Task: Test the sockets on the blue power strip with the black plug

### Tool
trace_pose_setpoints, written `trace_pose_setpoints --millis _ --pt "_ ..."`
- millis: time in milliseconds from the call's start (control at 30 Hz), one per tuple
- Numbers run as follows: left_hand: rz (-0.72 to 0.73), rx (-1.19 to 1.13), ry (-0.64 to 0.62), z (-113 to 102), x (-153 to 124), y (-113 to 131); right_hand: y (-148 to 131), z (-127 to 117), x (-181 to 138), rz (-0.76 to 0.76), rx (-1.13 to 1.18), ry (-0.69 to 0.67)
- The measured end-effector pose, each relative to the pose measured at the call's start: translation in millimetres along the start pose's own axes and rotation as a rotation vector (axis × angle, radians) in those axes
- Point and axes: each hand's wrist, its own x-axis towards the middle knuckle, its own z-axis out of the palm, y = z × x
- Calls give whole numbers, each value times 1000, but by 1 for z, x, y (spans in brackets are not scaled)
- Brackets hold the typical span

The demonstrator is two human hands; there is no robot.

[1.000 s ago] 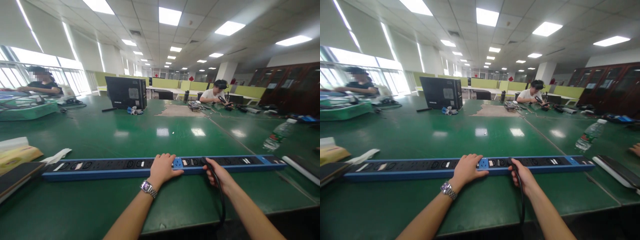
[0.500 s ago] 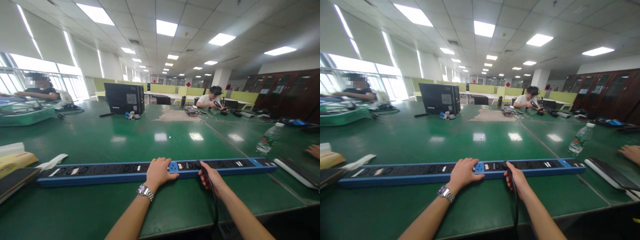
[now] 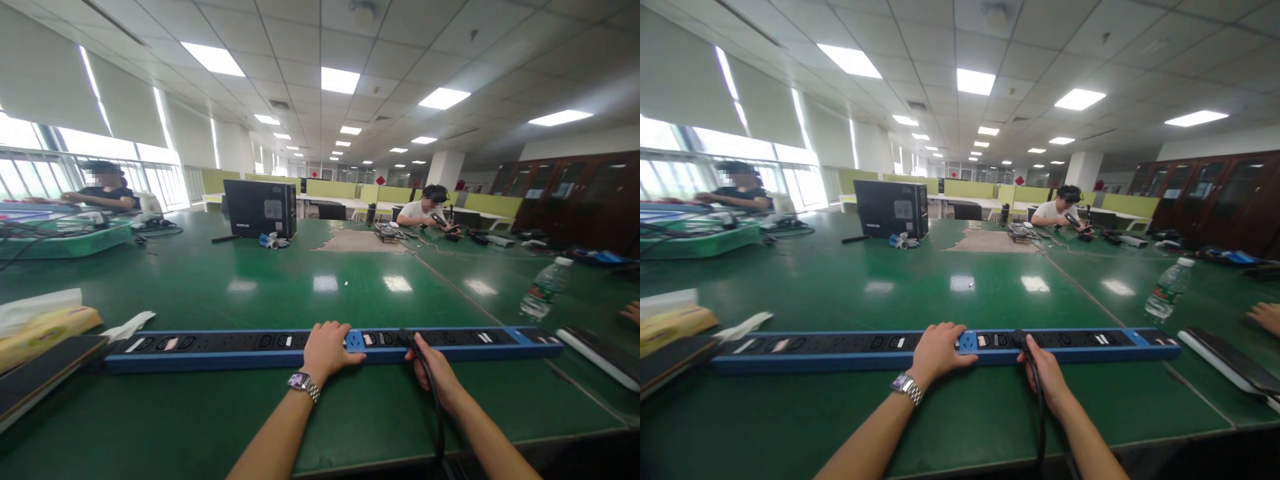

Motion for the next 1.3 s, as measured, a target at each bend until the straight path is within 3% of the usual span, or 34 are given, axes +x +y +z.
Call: trace_pose_setpoints --millis 833,1000,1133,1200,1300 --pt "40 26 -118 -3 15 -4 -7 2 -4 31 68 1" --pt "50 44 -90 -4 12 -2 -41 6 -14 67 199 -35" --pt "56 31 -87 -3 11 -2 -88 -28 -18 -25 230 -23" --pt "71 9 -65 1 11 -5 -99 -58 -12 49 118 58" --pt "173 -119 43 2 7 -6 -96 -105 -1 242 -67 203"
